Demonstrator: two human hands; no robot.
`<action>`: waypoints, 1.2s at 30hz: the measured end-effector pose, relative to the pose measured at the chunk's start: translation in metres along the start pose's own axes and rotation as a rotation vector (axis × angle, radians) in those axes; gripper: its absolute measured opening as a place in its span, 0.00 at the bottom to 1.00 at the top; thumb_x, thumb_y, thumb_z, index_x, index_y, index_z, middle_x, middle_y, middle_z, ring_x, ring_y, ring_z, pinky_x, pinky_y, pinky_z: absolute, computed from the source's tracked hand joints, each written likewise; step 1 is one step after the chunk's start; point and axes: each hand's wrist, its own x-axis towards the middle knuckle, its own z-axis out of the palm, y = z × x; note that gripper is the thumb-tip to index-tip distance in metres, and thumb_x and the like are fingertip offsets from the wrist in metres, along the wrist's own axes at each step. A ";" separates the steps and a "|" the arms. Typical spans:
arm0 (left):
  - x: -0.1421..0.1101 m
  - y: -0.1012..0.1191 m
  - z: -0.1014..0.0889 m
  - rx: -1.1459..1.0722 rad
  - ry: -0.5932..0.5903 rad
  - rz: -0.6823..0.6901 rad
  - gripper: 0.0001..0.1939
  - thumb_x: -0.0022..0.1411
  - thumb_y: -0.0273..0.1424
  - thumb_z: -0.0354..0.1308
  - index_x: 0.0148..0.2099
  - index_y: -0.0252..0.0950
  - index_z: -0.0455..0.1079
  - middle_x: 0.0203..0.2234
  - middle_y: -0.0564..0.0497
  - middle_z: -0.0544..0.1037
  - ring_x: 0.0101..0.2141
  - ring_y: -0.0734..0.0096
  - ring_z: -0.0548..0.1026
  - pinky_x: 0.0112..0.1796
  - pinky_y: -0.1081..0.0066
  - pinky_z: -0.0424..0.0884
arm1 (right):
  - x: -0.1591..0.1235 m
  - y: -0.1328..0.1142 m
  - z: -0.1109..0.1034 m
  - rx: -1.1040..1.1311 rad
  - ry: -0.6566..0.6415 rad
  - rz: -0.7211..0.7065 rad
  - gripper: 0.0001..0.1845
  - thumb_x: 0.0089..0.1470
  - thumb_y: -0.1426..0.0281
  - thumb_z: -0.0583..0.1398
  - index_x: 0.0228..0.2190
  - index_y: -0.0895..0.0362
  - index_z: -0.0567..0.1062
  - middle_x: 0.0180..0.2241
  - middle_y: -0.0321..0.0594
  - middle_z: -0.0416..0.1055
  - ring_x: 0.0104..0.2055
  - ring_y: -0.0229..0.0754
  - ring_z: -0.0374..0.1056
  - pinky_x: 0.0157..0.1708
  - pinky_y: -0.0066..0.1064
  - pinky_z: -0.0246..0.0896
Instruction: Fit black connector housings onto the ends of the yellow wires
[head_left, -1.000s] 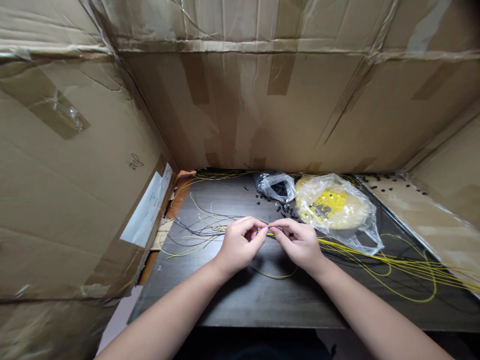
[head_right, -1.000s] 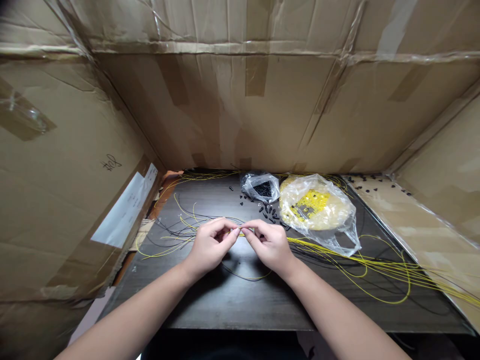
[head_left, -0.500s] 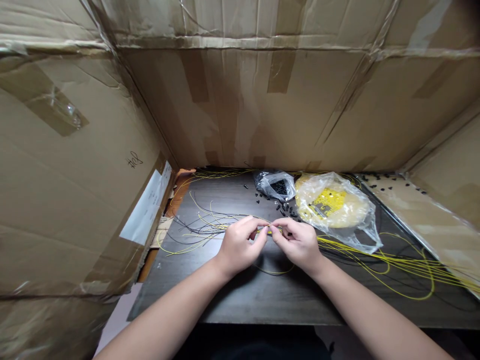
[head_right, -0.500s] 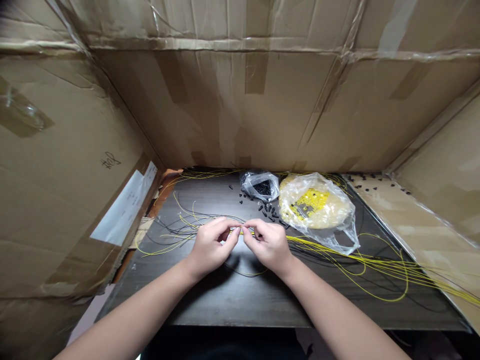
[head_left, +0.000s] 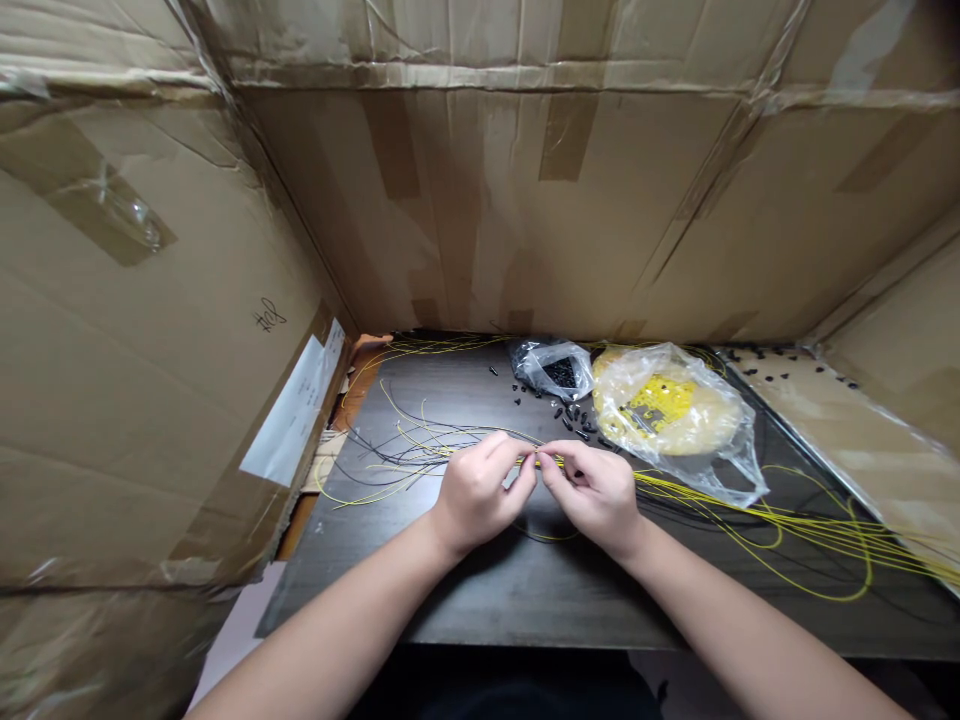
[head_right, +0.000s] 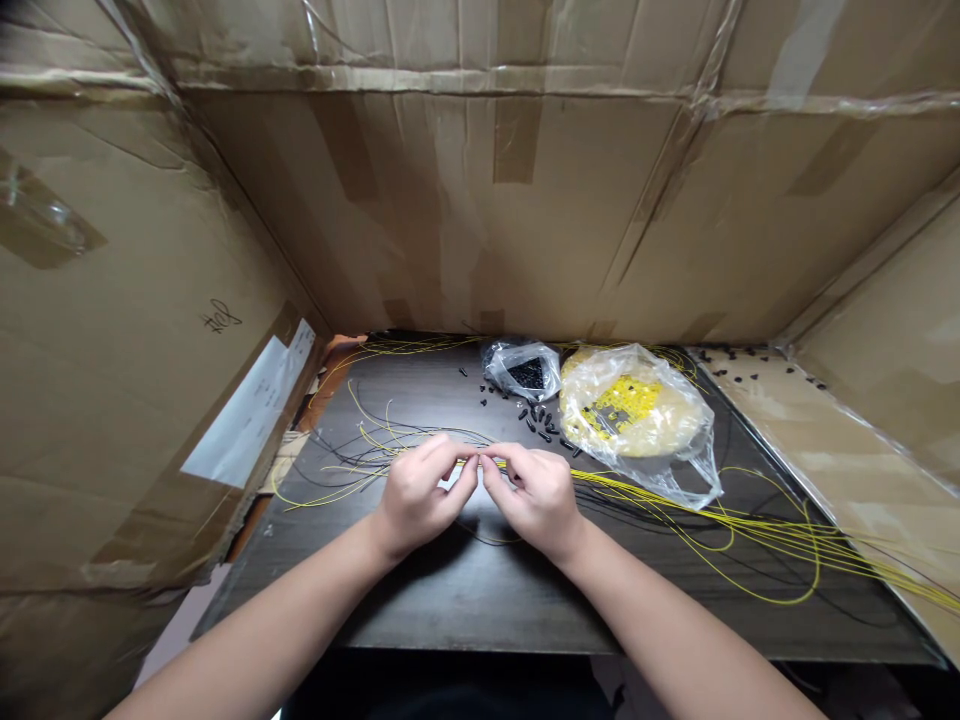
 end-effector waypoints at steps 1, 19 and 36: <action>0.000 0.000 0.000 0.013 -0.016 0.002 0.05 0.65 0.27 0.55 0.42 0.35 0.71 0.30 0.49 0.77 0.29 0.72 0.75 0.30 0.72 0.68 | 0.000 0.000 0.000 0.007 0.000 0.012 0.04 0.59 0.72 0.61 0.37 0.58 0.76 0.18 0.29 0.60 0.18 0.31 0.55 0.21 0.26 0.52; -0.002 -0.007 -0.001 0.204 -0.031 0.140 0.08 0.67 0.27 0.54 0.45 0.36 0.74 0.25 0.51 0.74 0.25 0.73 0.71 0.27 0.72 0.64 | 0.004 0.003 0.001 0.194 -0.039 0.267 0.06 0.58 0.69 0.60 0.31 0.58 0.76 0.15 0.26 0.51 0.17 0.30 0.48 0.19 0.25 0.47; 0.000 -0.004 0.002 -0.015 0.081 -0.029 0.04 0.65 0.27 0.56 0.39 0.34 0.73 0.23 0.53 0.72 0.24 0.75 0.67 0.27 0.73 0.63 | -0.002 -0.006 0.005 0.037 0.032 0.013 0.09 0.60 0.72 0.59 0.41 0.60 0.78 0.17 0.31 0.64 0.17 0.32 0.57 0.20 0.26 0.55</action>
